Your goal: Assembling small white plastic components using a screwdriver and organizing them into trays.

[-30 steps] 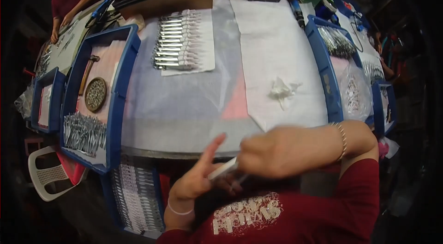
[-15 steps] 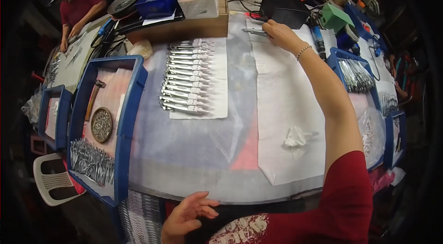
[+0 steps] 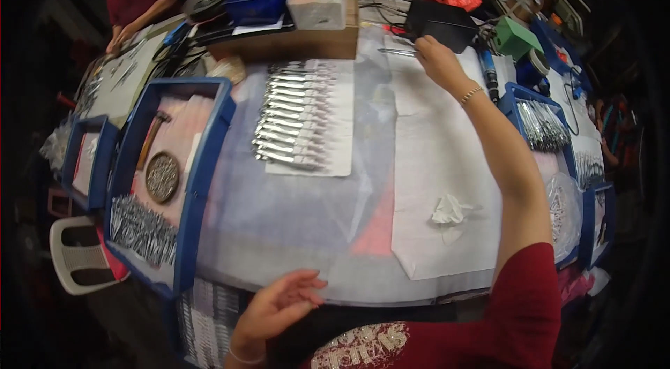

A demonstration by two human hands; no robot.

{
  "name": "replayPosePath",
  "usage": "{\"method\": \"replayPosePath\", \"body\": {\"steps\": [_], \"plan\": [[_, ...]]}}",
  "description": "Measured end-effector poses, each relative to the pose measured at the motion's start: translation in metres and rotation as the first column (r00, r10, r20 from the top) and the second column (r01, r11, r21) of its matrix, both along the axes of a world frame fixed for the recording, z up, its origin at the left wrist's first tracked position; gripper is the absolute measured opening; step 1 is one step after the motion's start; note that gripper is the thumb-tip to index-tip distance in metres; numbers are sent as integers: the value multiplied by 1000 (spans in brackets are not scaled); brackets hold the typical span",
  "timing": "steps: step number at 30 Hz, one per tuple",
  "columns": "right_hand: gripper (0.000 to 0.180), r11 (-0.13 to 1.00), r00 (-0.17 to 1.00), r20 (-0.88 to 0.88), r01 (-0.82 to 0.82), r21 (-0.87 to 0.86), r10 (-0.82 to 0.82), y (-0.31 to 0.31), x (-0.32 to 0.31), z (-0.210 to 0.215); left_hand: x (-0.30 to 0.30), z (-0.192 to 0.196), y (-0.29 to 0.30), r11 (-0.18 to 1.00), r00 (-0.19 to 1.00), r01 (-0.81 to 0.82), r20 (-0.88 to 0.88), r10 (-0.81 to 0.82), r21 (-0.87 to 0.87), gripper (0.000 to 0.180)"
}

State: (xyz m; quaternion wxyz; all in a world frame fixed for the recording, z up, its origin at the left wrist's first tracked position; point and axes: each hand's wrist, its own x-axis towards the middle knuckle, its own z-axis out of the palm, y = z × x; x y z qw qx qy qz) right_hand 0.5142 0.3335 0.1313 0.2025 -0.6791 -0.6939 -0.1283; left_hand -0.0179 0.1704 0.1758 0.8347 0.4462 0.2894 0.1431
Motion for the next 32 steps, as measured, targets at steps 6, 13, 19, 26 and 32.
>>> {"method": "replayPosePath", "body": {"steps": [6, 13, 19, 26, 32], "plan": [[22, 871, 990, -67, -143, -470, 126, -135, -115, 89, 19, 22, 44, 838, 963, -207, -47, 267, 505, 33], [27, 120, 674, -727, -739, -663, 134, -348, -250, 82, 66, -19, 143, 92, 909, -135, 86, 409, 987, 22], [24, 534, 898, -412, -274, -800, -157, -458, -271, -18, 91, -49, 168, -276, 911, 269, -150, 385, 923, 24], [34, 773, 817, -400, 86, -629, -416, -481, -284, -70, 127, -39, 208, -216, 908, 141, -39, 416, 966, 27], [43, 679, 866, -329, 17, -734, -376, -477, -273, -78, 182, -43, 282, -368, 861, 351, -142, 488, 861, 30]]}}
